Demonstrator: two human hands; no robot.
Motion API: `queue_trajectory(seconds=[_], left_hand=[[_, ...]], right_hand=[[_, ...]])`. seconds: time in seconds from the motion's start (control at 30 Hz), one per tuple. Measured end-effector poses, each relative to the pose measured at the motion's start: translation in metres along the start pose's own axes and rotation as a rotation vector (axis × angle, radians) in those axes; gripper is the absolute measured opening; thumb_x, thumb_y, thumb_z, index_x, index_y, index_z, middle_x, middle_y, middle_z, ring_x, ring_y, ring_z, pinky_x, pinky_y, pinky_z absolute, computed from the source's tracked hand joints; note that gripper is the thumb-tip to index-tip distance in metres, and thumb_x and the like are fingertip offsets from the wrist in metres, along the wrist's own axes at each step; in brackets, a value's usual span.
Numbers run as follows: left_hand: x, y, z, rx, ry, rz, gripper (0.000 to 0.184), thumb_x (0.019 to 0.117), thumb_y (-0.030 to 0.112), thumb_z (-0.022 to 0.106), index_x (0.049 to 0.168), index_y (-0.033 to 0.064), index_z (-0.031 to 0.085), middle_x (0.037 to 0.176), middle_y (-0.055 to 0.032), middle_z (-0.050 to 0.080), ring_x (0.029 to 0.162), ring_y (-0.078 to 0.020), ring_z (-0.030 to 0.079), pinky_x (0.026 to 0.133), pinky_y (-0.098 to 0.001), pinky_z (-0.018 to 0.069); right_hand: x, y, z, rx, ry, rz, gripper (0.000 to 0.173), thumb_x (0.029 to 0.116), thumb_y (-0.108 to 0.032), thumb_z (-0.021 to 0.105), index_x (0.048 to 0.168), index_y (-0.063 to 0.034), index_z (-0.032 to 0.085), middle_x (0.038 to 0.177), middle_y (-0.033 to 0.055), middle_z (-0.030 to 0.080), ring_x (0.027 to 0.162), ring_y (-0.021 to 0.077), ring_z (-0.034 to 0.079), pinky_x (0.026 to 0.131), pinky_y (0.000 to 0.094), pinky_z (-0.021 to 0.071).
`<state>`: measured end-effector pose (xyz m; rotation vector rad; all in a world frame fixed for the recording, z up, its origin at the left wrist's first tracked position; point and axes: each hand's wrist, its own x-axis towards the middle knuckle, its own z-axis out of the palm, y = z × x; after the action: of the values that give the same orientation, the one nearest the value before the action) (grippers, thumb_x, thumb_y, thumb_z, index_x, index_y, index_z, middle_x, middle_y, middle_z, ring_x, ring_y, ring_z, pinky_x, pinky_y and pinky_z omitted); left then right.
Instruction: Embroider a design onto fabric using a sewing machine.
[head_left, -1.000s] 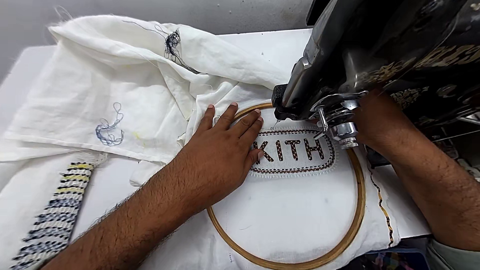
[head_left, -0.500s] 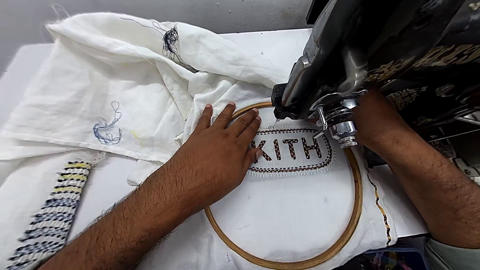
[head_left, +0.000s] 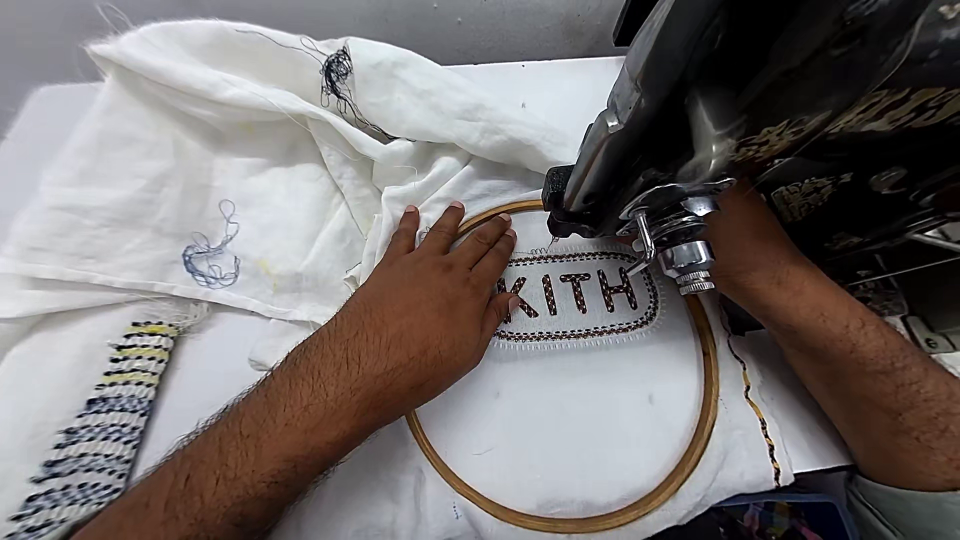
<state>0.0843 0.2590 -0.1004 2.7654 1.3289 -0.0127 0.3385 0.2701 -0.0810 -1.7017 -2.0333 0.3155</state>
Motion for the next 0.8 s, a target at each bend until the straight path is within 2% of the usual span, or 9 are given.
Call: queue_trajectory(seconds=[0.2, 0.37, 0.5, 0.63, 0.7, 0.8], left_hand=[[-0.0029, 0.0012, -0.0026, 0.016, -0.028, -0.005, 0.062, 0.1072, 0.047, 0.027, 0.156, 0.0133, 0.046, 0.164, -0.0042, 0.039, 0.153, -0.0375, 0.032, 0.119, -0.0707, 0.0222], [-0.0023, -0.0004, -0.0025, 0.015, -0.019, -0.011, 0.063, 0.1074, 0.048, 0.027, 0.156, 0.0124, 0.047, 0.165, -0.0055, 0.039, 0.152, -0.0379, 0.033, 0.118, -0.071, 0.023], [-0.0011, -0.0015, -0.0018, 0.01, -0.013, -0.017, 0.063, 0.1075, 0.048, 0.026, 0.156, 0.0123, 0.046, 0.164, -0.0055, 0.039, 0.153, -0.0382, 0.032, 0.119, -0.071, 0.0218], [-0.0023, -0.0009, -0.0025, 0.012, -0.019, -0.009, 0.063, 0.1075, 0.048, 0.027, 0.156, 0.0123, 0.047, 0.164, -0.0053, 0.039, 0.152, -0.0381, 0.033, 0.119, -0.0714, 0.0219], [-0.0032, -0.0001, -0.0033, 0.014, -0.021, -0.011, 0.063, 0.107, 0.047, 0.028, 0.155, 0.0125, 0.048, 0.164, -0.005, 0.04, 0.152, -0.038, 0.033, 0.118, -0.0712, 0.0226], [-0.0046, 0.0005, -0.0048, 0.02, -0.034, -0.019, 0.062, 0.1068, 0.047, 0.029, 0.155, 0.0128, 0.048, 0.164, -0.005, 0.04, 0.152, -0.0377, 0.033, 0.119, -0.0709, 0.0221]], right_hand=[[-0.0008, -0.0025, -0.0019, -0.025, -0.046, 0.041, 0.021, 0.0937, -0.017, 0.07, 0.09, 0.0037, 0.064, 0.082, 0.0149, 0.062, 0.079, 0.0231, 0.06, 0.071, 0.0442, 0.0464], [-0.0021, -0.0003, 0.0028, -0.023, -0.013, 0.033, 0.023, 0.0924, -0.016, 0.07, 0.086, 0.0049, 0.063, 0.079, 0.0139, 0.06, 0.075, 0.021, 0.059, 0.068, 0.0411, 0.0448], [-0.0039, -0.0002, 0.0047, -0.012, 0.027, -0.004, 0.023, 0.092, -0.015, 0.07, 0.09, 0.0071, 0.064, 0.081, 0.0159, 0.062, 0.077, 0.0204, 0.06, 0.071, 0.0388, 0.0458], [-0.002, -0.0026, 0.0012, 0.028, -0.023, 0.052, 0.017, 0.0931, -0.012, 0.072, 0.093, 0.0035, 0.066, 0.083, 0.0134, 0.062, 0.078, 0.0185, 0.06, 0.072, 0.039, 0.0468], [-0.0016, -0.003, 0.0002, 0.022, -0.037, 0.065, 0.018, 0.0934, -0.015, 0.072, 0.09, 0.0014, 0.066, 0.08, 0.0107, 0.061, 0.076, 0.0167, 0.059, 0.07, 0.0381, 0.0462], [-0.0039, -0.0046, 0.0003, 0.007, -0.021, 0.047, 0.022, 0.0916, -0.018, 0.071, 0.09, 0.0029, 0.064, 0.081, 0.0114, 0.061, 0.077, 0.0176, 0.059, 0.069, 0.0385, 0.045]])
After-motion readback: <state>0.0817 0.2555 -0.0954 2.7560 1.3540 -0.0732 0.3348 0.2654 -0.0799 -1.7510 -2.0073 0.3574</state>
